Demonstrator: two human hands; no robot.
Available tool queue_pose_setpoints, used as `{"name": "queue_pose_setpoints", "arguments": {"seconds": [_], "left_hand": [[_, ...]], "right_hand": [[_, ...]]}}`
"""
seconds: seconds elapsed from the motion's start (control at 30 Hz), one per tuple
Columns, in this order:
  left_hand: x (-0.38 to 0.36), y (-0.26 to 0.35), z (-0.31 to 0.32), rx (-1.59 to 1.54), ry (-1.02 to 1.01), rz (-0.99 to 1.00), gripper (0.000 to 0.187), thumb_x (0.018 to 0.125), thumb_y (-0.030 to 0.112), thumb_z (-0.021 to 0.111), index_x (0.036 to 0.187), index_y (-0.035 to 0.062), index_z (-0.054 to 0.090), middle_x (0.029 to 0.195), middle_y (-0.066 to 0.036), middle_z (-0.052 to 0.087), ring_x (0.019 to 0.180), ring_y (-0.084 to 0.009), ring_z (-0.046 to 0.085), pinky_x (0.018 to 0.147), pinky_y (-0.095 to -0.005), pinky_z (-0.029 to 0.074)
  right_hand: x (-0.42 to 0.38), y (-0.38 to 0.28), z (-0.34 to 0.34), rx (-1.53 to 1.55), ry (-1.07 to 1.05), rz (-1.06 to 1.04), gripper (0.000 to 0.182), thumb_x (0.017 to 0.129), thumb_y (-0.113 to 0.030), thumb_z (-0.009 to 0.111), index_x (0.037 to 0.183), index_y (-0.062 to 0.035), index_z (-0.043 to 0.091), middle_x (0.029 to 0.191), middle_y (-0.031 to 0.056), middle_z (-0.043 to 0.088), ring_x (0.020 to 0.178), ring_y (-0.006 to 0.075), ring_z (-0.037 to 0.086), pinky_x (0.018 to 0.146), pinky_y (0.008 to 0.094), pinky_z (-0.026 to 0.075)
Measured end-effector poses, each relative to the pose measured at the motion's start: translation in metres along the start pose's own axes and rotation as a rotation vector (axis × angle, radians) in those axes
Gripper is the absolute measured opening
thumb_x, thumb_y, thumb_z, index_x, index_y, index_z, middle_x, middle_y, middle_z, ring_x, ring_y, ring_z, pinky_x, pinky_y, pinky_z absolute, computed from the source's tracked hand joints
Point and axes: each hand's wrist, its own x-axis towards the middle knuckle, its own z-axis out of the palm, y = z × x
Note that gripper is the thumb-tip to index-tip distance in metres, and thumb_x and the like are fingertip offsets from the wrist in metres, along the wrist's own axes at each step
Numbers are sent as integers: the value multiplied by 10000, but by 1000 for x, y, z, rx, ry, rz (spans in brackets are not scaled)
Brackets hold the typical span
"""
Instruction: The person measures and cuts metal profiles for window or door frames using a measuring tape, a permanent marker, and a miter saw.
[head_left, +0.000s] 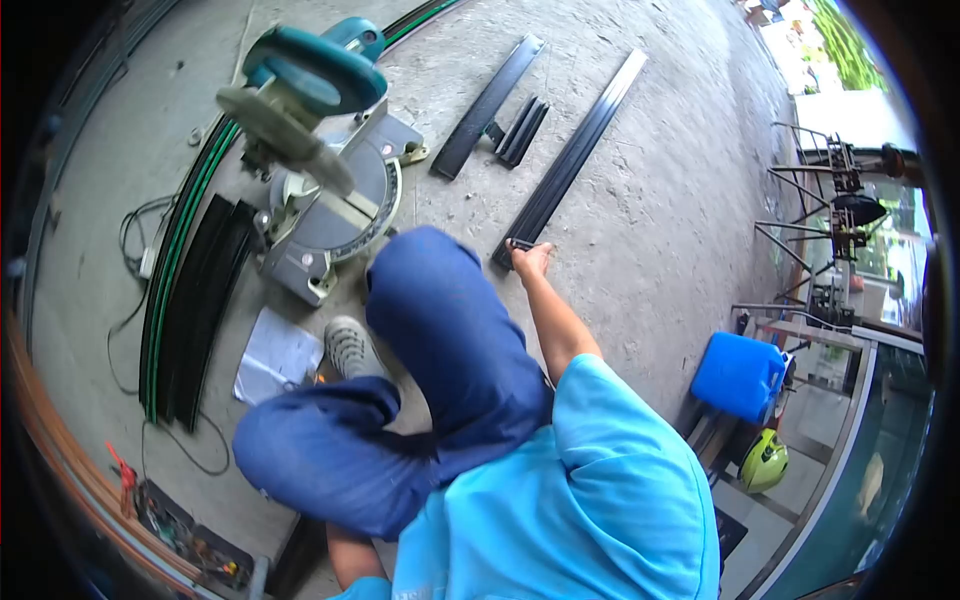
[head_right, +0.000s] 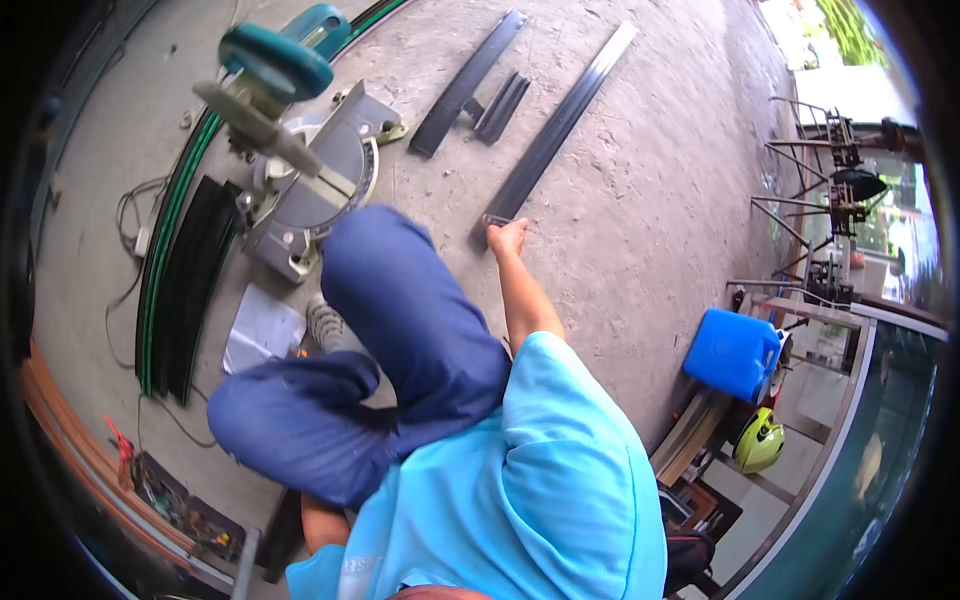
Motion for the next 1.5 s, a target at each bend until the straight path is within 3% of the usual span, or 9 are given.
{"name": "queue_pose_setpoints", "arguments": {"seconds": [0.5,0.57,0.7,0.83,0.87,0.9,1.03,1.27,1.5], "left_hand": [[52,49,-49,-96,-11,77,383,950,237,691,1249,-1,661,1146,-171,721,1056,-290,684,957,-415,533],[42,50,-53,-118,-3,94,380,955,233,689,1250,-4,659,1142,-168,721,1052,-281,684,955,-408,534],[12,49,-64,-149,26,129,373,964,226,685,1250,-11,656,1135,-164,721,1044,-264,684,950,-395,535],[2,81,-66,-195,20,235,367,973,219,681,1251,-19,652,1127,-160,721,1036,-247,684,946,-381,536],[-2,92,-67,-203,13,277,365,975,217,680,1251,-20,651,1126,-159,721,1034,-242,684,945,-377,537],[-6,105,-69,-205,5,330,364,977,215,679,1251,-22,650,1124,-157,722,1032,-238,684,944,-374,537],[-14,152,-81,-194,37,550,357,986,208,675,1252,-29,647,1116,-153,722,1024,-221,684,939,-360,538],[63,207,-107,-267,135,363,341,977,256,717,1213,17,659,1038,-65,694,922,-151,671,749,-317,549],[118,255,-112,-162,28,447,359,950,196,750,1205,-38,652,1067,-146,732,916,-192,709,813,-332,575]], "right_hand": [[-35,-49,26,-77,-12,100,1008,660,-346,903,1406,42,346,1382,281,587,1315,438,577,1111,465,489],[-26,-41,34,50,156,18,939,671,-318,951,1328,47,388,1153,216,658,1030,347,688,893,412,593],[-32,-57,28,540,-11,-26,737,733,-249,945,1214,19,455,938,113,657,686,193,653,555,326,595],[-43,-95,25,894,-124,41,388,822,-156,877,1014,3,580,891,115,658,707,219,663,596,414,640],[-38,-98,21,907,-300,2,489,815,-127,866,1129,43,533,954,125,653,697,207,665,578,407,640],[-37,-104,26,873,-267,13,338,818,-134,863,1005,26,631,939,139,676,743,228,689,594,411,650],[-63,-126,5,632,-312,-99,344,807,-173,887,976,21,658,912,137,690,747,252,703,594,415,637],[-43,-107,23,628,-382,-53,338,855,-195,857,1009,18,644,912,118,693,718,258,692,629,418,630],[-11,-86,60,697,-470,-4,303,941,-252,778,1021,-7,619,903,85,644,783,224,661,661,431,656]]}}
